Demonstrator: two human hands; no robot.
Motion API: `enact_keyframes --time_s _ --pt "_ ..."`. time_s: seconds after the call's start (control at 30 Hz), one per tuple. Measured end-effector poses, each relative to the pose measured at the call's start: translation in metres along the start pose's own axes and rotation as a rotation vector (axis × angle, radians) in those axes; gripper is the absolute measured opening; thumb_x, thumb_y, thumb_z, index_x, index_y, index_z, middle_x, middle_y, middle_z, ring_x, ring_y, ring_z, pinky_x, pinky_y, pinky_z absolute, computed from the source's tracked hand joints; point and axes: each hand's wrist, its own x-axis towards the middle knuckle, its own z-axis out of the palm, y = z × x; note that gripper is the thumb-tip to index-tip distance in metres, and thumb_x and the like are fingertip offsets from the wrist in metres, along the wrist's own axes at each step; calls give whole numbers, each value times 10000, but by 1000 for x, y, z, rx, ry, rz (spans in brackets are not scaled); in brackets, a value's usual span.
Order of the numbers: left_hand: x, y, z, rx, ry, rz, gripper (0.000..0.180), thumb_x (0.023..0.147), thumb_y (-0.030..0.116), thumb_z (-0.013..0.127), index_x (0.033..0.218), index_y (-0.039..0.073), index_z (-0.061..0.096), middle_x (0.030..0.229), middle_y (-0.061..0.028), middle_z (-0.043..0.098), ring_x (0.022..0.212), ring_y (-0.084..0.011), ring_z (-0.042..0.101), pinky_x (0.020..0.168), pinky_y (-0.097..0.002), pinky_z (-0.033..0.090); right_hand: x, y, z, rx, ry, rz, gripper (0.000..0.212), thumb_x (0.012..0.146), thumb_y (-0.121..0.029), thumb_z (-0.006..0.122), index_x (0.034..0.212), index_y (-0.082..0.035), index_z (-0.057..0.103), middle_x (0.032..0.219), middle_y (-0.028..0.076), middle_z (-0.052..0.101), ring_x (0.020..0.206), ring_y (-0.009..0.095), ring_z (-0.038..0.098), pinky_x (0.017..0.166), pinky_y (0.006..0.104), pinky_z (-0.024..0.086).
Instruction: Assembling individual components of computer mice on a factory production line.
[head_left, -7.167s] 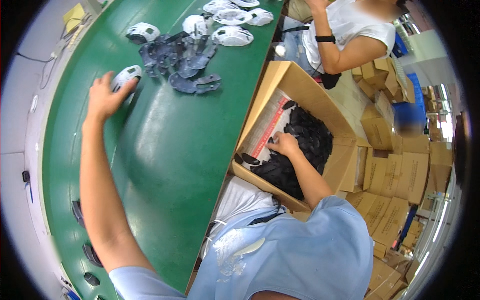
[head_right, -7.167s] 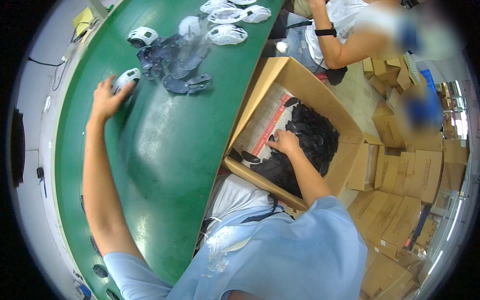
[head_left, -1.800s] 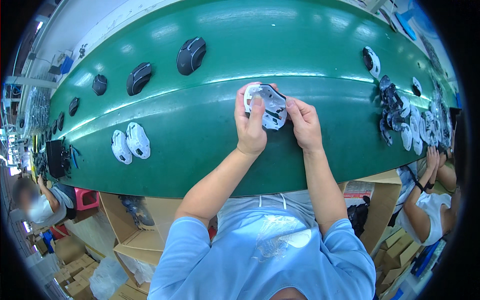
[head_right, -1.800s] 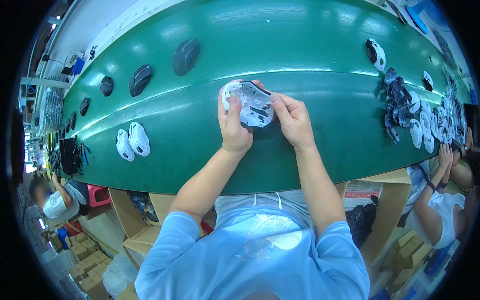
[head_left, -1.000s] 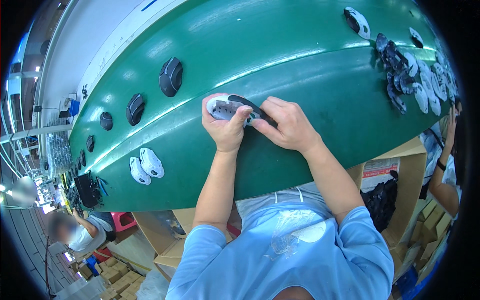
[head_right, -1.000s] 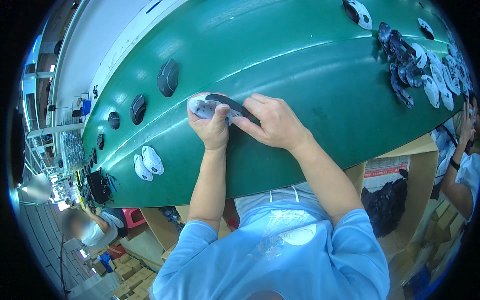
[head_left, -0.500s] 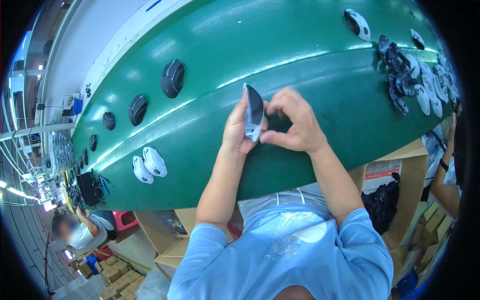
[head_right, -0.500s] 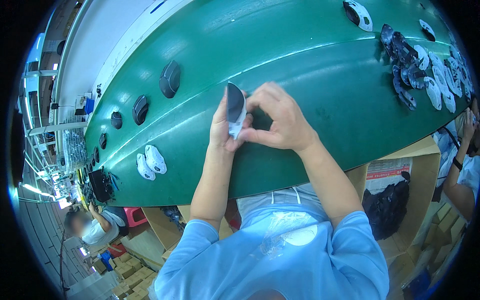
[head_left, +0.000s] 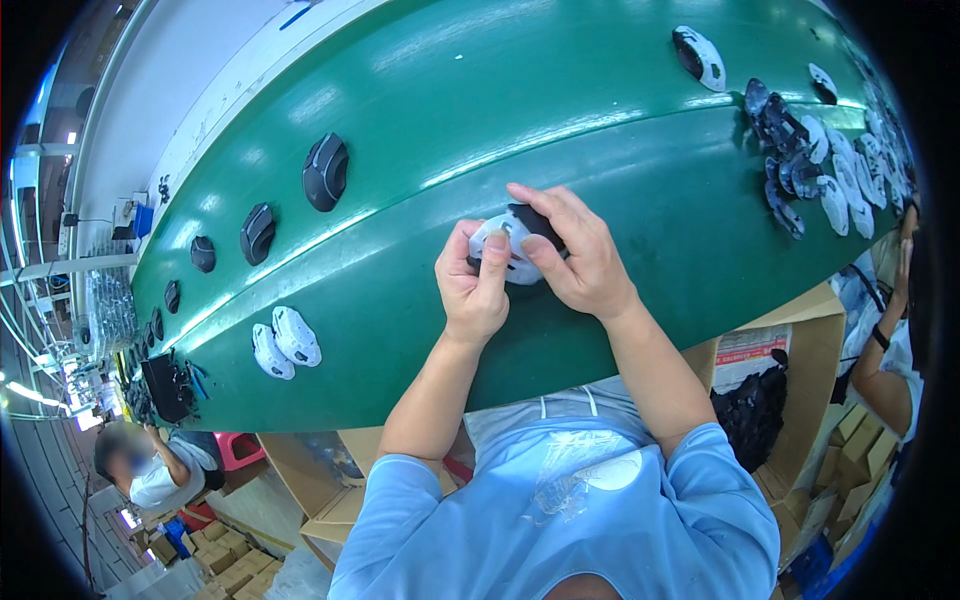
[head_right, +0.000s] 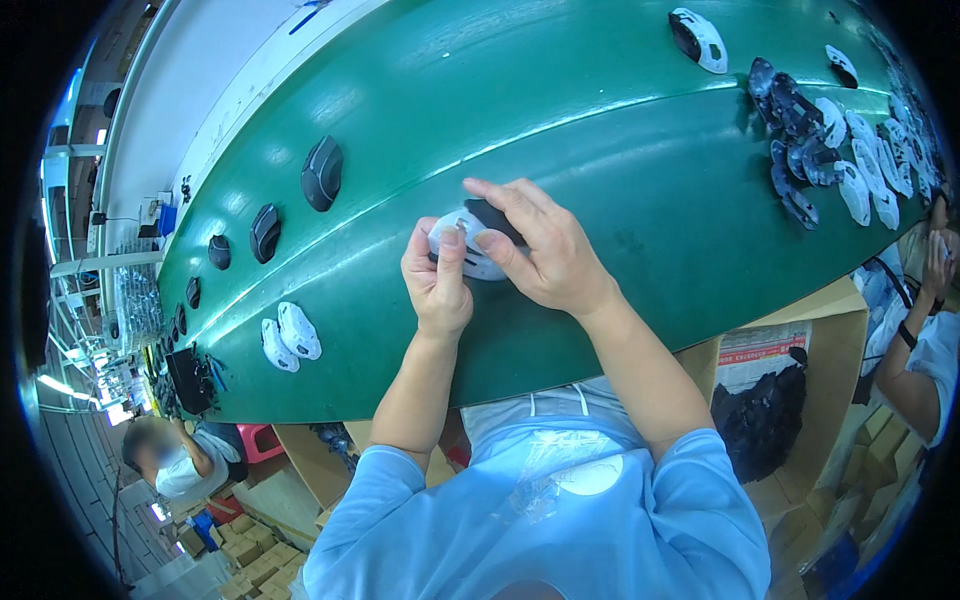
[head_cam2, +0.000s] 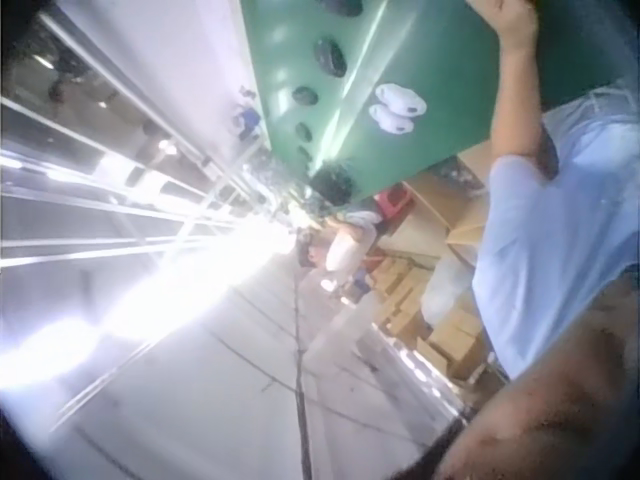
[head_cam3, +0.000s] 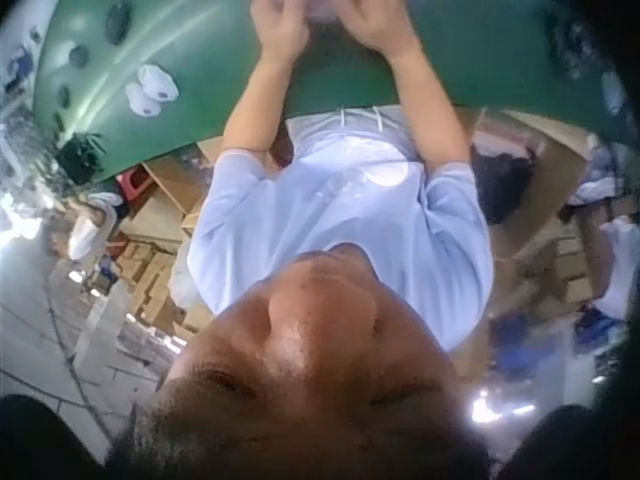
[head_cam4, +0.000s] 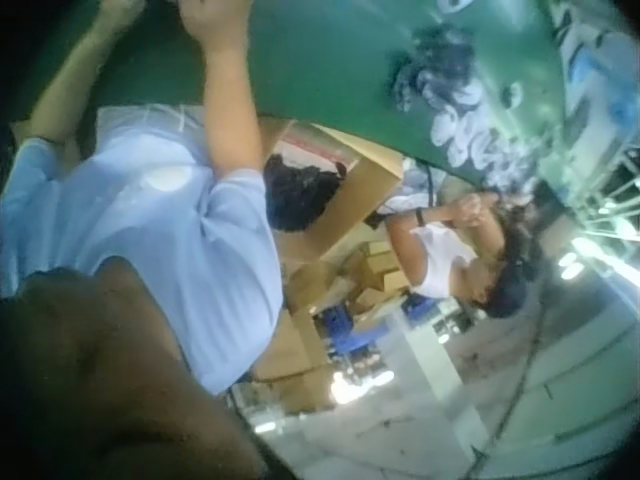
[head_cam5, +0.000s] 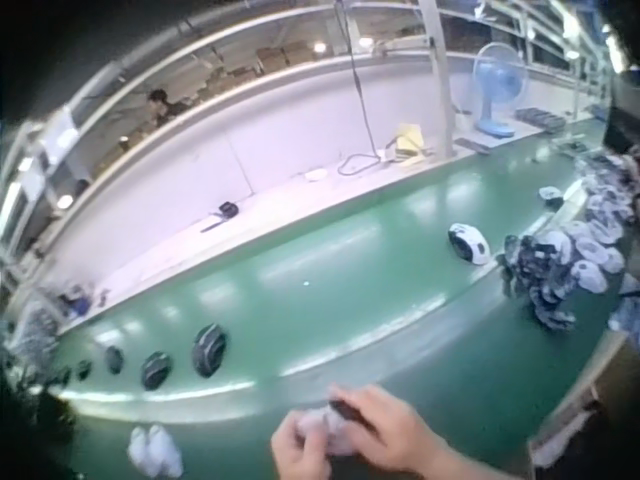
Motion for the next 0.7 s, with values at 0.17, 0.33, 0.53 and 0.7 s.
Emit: enact_keyframes --time_s 0.17,0.33,0.53,0.7 --pt "-1 0 4 -66 77 162 239 1035 213 563 849 65 536 818 -25 594 719 -70 474 658 -230 373 -3 0 1 94 -77 54 393 935 -217 660 1258 6 640 1044 183 674 877 320 655 753 383 522" --pt "-2 1 -4 -61 51 224 361 1035 301 557 762 68 518 730 -32 565 674 -92 461 616 -253 363 -6 -7 -2 259 -160 255 385 874 -222 712 1175 15 679 974 157 707 867 263 689 762 349 529" --pt "2 -6 -16 -150 -16 220 520 1015 429 597 661 57 508 607 -31 522 571 -108 437 524 -276 313 -14 -3 11 477 -145 188 320 871 -208 721 1099 14 696 915 131 720 812 234 704 735 332 540" --pt "8 0 -19 -66 -83 275 535 1018 421 589 643 46 521 564 -43 516 507 -128 454 476 -276 315 -15 1 10 541 -162 255 314 876 -213 724 1093 12 693 938 131 721 830 227 707 742 319 542"
